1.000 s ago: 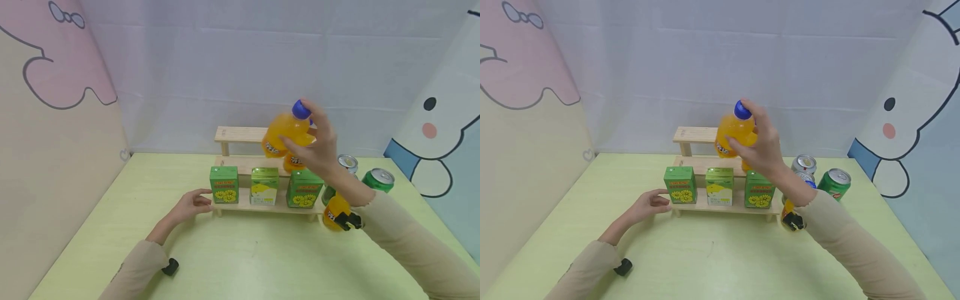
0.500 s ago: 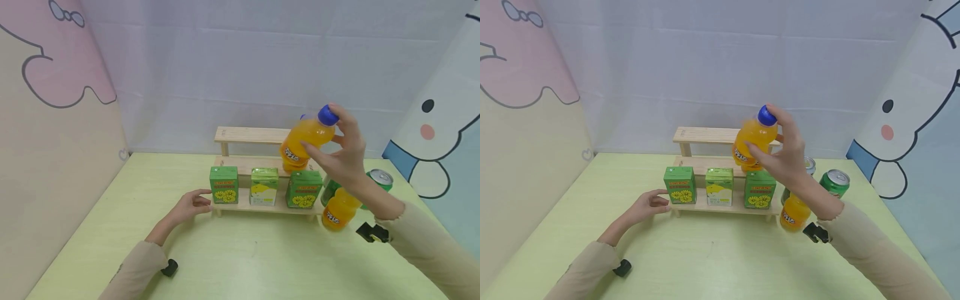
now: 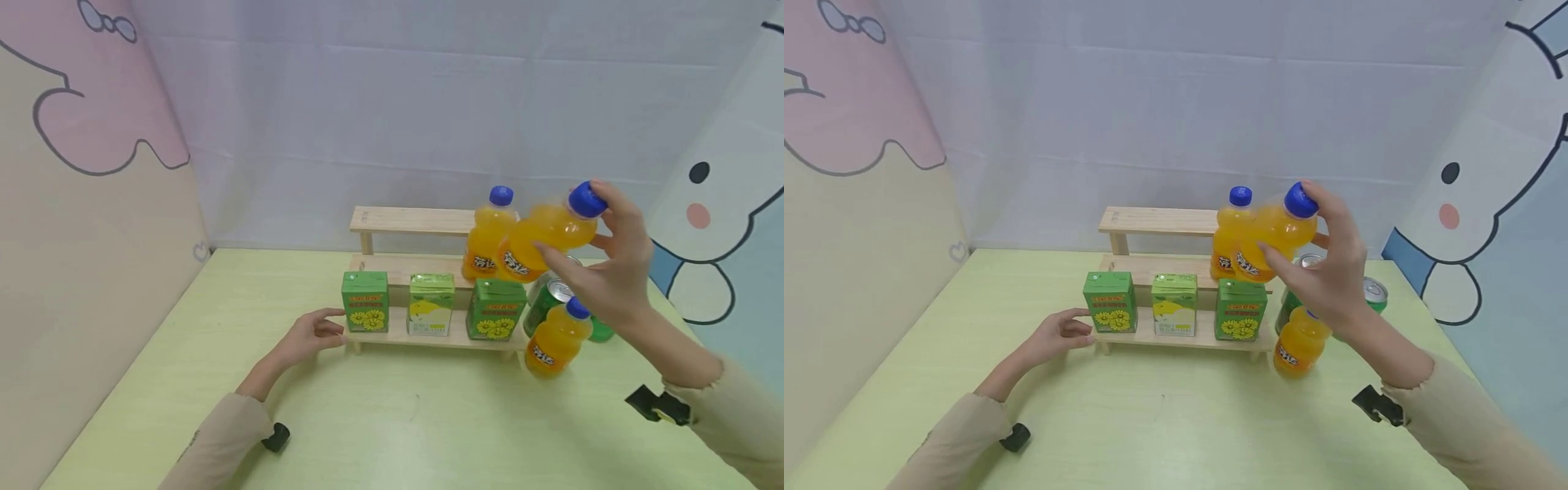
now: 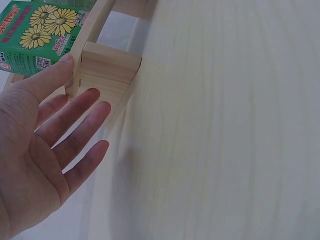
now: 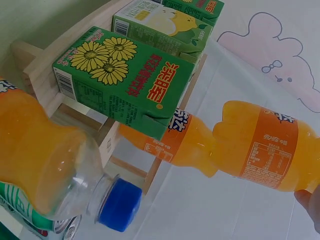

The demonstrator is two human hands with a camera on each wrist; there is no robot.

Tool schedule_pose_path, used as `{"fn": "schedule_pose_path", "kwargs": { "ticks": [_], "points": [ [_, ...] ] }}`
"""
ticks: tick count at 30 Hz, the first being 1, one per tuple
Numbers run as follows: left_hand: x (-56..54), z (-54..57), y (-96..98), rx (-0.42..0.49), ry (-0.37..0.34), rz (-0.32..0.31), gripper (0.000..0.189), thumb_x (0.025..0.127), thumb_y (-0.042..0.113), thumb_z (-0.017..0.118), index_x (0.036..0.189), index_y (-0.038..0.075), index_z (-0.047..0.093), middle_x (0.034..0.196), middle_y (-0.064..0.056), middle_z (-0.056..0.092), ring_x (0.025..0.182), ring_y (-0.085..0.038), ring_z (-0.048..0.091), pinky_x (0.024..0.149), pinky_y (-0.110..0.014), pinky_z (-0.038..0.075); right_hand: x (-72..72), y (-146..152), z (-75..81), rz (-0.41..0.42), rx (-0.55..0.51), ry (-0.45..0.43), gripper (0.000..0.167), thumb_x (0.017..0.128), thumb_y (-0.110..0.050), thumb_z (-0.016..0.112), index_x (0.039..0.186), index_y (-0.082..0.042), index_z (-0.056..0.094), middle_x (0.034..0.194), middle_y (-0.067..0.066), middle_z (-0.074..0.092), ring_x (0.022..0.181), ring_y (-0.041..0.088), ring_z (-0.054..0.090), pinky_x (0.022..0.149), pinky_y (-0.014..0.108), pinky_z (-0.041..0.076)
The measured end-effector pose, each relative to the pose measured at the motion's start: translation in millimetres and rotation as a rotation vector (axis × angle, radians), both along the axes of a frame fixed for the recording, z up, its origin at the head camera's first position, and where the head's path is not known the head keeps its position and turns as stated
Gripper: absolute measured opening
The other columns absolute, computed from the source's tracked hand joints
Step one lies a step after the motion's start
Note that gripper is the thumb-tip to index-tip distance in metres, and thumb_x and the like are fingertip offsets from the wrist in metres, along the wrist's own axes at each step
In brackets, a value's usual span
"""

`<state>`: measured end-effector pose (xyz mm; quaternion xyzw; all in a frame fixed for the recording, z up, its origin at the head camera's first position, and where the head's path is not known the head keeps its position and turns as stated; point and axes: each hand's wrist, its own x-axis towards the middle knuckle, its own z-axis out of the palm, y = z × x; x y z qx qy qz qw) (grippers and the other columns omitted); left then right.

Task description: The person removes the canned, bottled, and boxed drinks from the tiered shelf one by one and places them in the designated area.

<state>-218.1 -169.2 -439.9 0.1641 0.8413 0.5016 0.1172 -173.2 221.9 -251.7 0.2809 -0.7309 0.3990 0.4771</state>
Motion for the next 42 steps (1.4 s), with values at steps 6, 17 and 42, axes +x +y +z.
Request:
{"fn": "schedule_pose_path", "kwargs": {
  "ticks": [6,17,42],
  "points": [
    [3.7,6.0,2.2,0.000,0.014,-0.004,0.054,0.084,0.016,0.066,0.130,-0.002,0.044,0.106,-0.020,0.063,0.099,-0.029,0.061,0.087,-0.046,0.045,4.1,14,-1.9,-0.014,-0.030,-0.005,0.072,0.075,-0.037,0.073,0.115,0.014,0.042,0.108,0.012,0.058,0.098,0.009,0.056,0.073,0.008,0.044],
    [18.3,34.5,10.7,-0.024,0.016,0.000,0.050,0.085,0.011,0.064,0.128,-0.004,0.045,0.106,-0.023,0.062,0.100,-0.032,0.060,0.088,-0.047,0.044,18.5,46,-2.3,-0.103,-0.025,-0.058,0.062,0.074,-0.017,0.075,0.119,0.011,0.043,0.110,-0.006,0.054,0.098,0.009,0.056,0.075,0.008,0.044],
    [18.7,35.7,9.3,-0.028,0.020,-0.007,0.050,0.084,0.012,0.065,0.127,-0.006,0.045,0.105,-0.023,0.062,0.098,-0.031,0.061,0.086,-0.046,0.045,36.3,90,-24.7,-0.334,-0.036,-0.192,0.060,0.077,0.004,0.065,0.131,-0.002,0.039,0.134,0.005,0.046,0.105,0.000,0.050,0.074,0.003,0.038]
  ]
}}
